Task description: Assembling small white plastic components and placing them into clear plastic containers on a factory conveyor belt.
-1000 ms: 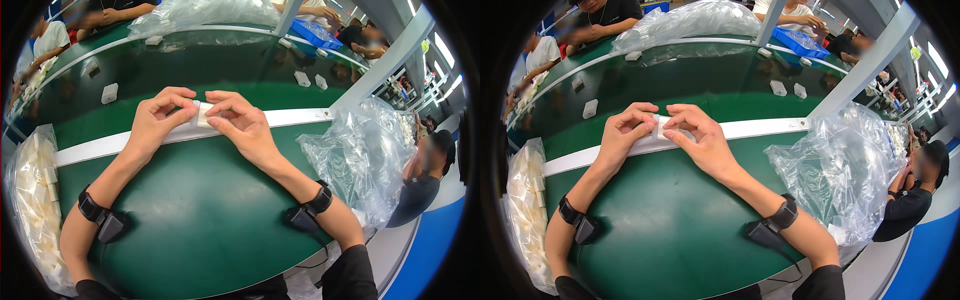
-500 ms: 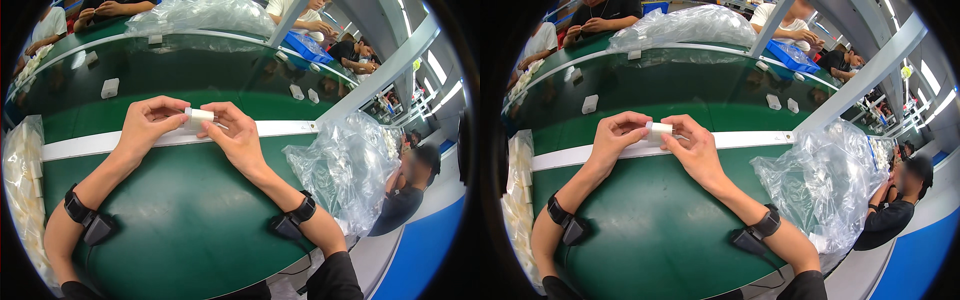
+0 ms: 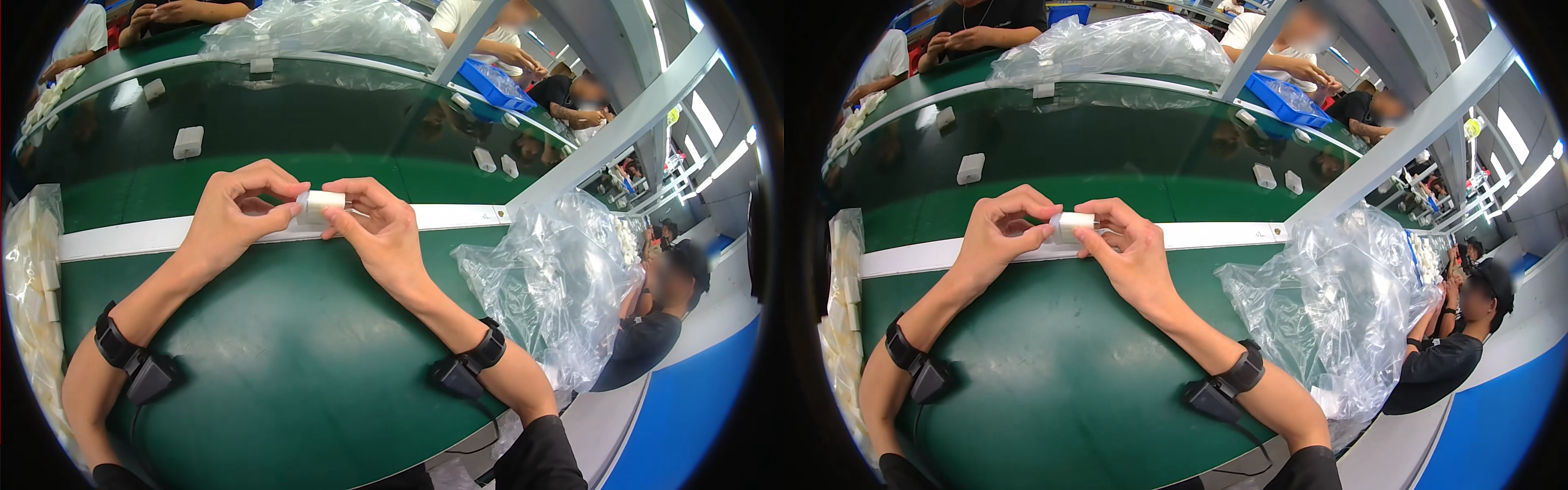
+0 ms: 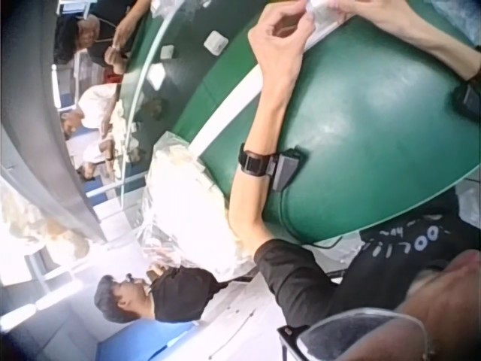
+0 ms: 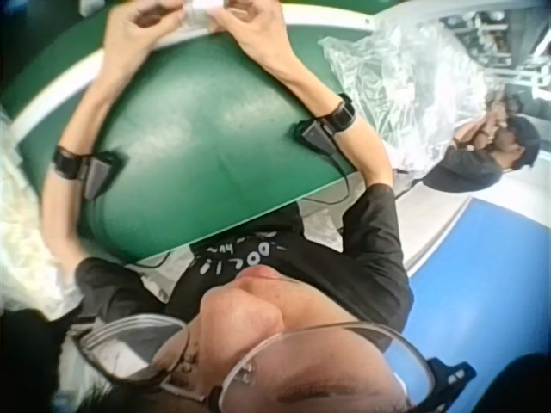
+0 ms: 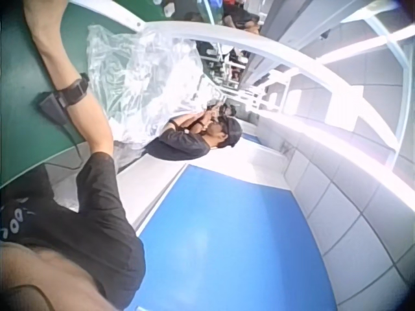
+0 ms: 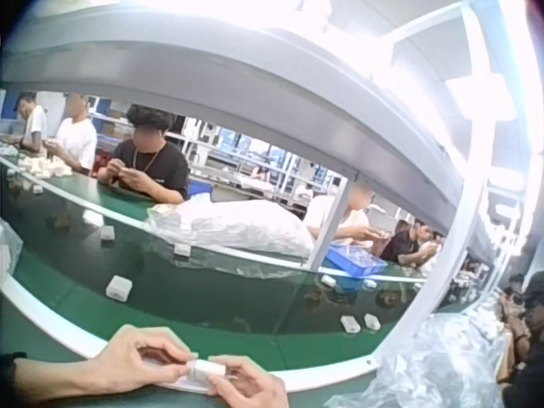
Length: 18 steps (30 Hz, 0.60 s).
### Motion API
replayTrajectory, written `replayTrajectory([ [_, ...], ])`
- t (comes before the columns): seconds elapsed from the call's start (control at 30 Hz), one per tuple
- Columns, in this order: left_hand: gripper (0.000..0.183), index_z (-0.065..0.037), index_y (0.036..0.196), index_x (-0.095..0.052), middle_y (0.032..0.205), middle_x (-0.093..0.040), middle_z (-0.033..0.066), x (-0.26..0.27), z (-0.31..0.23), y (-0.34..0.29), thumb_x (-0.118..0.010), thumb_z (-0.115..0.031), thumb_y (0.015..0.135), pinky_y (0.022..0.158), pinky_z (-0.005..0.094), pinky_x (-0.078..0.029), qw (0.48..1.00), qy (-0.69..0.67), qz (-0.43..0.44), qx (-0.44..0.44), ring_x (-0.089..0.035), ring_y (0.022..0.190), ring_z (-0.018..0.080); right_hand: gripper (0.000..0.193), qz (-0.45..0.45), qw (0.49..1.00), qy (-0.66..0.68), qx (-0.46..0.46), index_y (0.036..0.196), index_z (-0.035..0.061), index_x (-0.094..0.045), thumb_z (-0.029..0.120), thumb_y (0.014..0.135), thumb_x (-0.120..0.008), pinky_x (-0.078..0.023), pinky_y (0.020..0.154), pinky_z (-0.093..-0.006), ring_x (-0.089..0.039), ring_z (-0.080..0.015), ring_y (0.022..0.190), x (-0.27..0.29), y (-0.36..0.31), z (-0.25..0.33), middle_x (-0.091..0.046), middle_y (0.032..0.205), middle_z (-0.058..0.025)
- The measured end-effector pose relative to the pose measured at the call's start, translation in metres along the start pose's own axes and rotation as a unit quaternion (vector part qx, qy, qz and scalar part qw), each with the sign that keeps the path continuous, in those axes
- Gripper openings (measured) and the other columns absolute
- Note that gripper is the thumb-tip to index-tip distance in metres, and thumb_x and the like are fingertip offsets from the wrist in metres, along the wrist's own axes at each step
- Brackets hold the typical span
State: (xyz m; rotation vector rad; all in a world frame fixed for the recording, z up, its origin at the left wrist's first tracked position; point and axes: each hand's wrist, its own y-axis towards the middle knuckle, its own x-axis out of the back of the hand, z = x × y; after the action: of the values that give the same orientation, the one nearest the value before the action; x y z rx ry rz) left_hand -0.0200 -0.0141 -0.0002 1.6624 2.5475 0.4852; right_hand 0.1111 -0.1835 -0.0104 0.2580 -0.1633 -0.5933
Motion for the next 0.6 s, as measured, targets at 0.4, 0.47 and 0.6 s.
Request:
replayTrajectory([
  [0.4,0.017,0.001,0.099,-0.072,0.094,-0.064,0.0028,0.007,0.002,0.001,-0.074,-0.002,0.083,0.068,0.021,-0.049,0.999,0.007,0.029,0.037,-0.063,0.085,0.0086,0.024,0.035,0.994,-0.073,0.071,0.119,-0.0008,-0.059,0.01,0.098,-0.061,-0.049,0.066,-0.0253,-0.06,-0.0096,0.08,0.002,0.001,-0.006,-0.065,0.1,-0.0052],
  [0.47,0.035,0.001,0.114,-0.067,0.092,-0.062,0.0034,0.007,-0.001,0.002,-0.076,-0.003,0.08,0.066,0.0203,-0.049,0.992,-0.042,0.098,0.063,-0.062,0.083,0.0078,0.031,0.056,0.998,-0.016,0.03,0.127,0.0009,-0.054,0.011,0.098,-0.062,-0.048,0.064,-0.0255,-0.059,-0.0092,0.083,0.001,0.0,-0.005,-0.063,0.11,-0.0061],
  [0.6,0.062,-0.003,0.135,-0.052,0.09,-0.056,0.0003,0.003,-0.009,0.001,-0.077,-0.001,0.078,0.064,0.0188,-0.048,0.984,-0.059,0.154,0.065,-0.062,0.076,0.0072,0.046,0.029,0.996,0.082,0.009,0.132,0.0023,-0.037,0.004,0.095,-0.065,-0.049,0.062,-0.0247,-0.062,-0.0129,0.088,-0.002,0.002,-0.004,-0.048,0.115,-0.0069],
])
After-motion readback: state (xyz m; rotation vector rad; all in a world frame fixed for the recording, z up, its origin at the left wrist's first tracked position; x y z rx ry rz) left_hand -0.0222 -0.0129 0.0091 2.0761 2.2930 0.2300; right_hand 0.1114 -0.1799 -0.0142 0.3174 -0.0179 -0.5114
